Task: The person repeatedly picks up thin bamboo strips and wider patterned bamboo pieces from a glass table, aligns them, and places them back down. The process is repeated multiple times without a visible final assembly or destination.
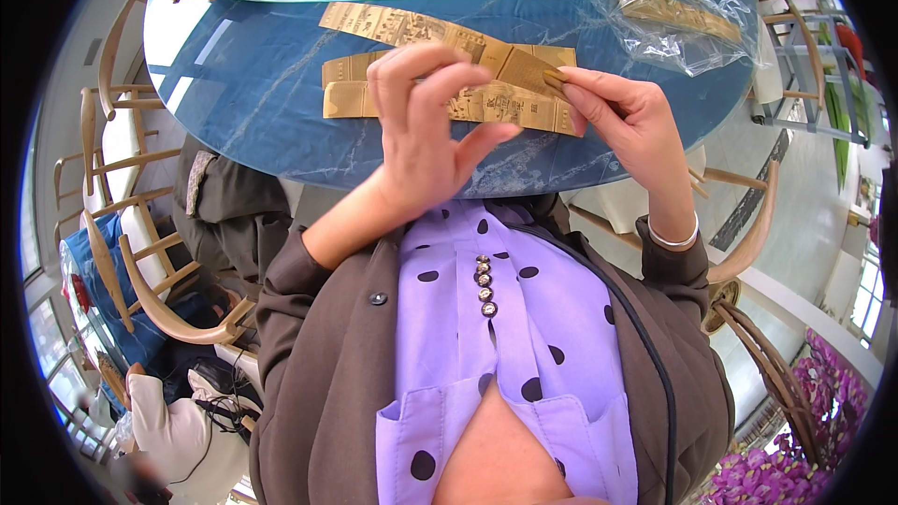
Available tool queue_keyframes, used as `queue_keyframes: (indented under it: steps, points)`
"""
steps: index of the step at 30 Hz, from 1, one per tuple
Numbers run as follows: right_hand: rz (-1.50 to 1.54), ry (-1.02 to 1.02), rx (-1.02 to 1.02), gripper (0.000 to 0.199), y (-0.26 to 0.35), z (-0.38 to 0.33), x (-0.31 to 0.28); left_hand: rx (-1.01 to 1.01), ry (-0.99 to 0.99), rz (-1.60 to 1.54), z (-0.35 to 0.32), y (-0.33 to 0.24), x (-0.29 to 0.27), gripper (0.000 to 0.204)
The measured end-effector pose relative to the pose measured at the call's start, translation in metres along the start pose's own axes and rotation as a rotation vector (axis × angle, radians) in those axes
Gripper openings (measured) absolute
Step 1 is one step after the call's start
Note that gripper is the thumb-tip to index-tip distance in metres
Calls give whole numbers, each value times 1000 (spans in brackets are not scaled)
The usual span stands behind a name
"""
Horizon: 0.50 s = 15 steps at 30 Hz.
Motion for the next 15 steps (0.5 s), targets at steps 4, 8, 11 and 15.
queue_keyframes:
  steps: [4,8,11,15]
  points:
    - [64,-54,-45,26,9,-6,13,-752,-6,-825,-36,12,14,23]
    - [76,-100,-80,26,16,-3,32,-879,-139,-1118,-29,11,23,26]
    - [91,-184,-91,20,18,0,42,-824,-204,-927,-16,1,24,24]
    - [53,-227,-131,15,23,0,48,-854,-152,-961,-14,-3,23,22]
Point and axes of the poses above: each hand's wrist, its own z-axis towards the middle knuckle, its own x-axis out of the palm, y = z × x, the point moved 4 cm from there along z, towards the middle knuckle, and after that the axes turned 4 degrees about y, right-handed, at the moved point
